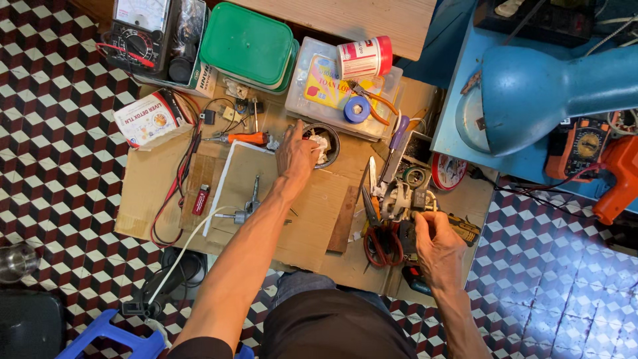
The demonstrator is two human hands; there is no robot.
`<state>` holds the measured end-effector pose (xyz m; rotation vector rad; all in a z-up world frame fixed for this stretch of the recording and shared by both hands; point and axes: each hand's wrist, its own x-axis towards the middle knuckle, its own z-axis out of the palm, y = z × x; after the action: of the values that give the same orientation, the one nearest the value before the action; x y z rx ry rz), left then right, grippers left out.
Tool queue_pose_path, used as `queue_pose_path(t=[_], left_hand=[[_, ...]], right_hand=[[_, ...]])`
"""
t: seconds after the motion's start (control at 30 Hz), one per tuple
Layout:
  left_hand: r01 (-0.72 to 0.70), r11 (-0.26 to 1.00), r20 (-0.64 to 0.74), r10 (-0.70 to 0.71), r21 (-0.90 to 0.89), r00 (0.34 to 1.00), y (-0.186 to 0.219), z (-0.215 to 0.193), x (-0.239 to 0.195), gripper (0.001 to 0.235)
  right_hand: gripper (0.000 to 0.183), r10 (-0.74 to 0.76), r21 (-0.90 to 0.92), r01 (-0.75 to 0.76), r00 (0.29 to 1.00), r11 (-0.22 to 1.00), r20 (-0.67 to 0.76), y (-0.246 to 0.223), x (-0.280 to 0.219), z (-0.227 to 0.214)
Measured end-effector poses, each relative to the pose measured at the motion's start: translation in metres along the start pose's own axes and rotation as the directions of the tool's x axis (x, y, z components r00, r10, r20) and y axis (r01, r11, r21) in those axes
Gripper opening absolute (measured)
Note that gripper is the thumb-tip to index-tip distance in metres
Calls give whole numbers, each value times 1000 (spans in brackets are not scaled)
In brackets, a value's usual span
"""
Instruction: The person disassembles a small electric motor on a workbench, removes the rotor, and uses a multimeter to test electrical continuity. They then reassemble the motor and use a cordless drill to spin the rotor, testing its operation.
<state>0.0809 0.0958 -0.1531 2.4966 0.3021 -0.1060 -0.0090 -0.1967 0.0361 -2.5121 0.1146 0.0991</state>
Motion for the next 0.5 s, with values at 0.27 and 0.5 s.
queue_pose_path(t=[0.27,0.5], left_hand=[[34,997,128,-24,-73,992,9,-14,9,23],[-118,940,-199,55,-321,978,-12,-50,-54,33]], right_hand=[[17,-26,238,14,999,971,47,-50,31,34],[18,-111,404,41,982,914,152,-84,77,91]])
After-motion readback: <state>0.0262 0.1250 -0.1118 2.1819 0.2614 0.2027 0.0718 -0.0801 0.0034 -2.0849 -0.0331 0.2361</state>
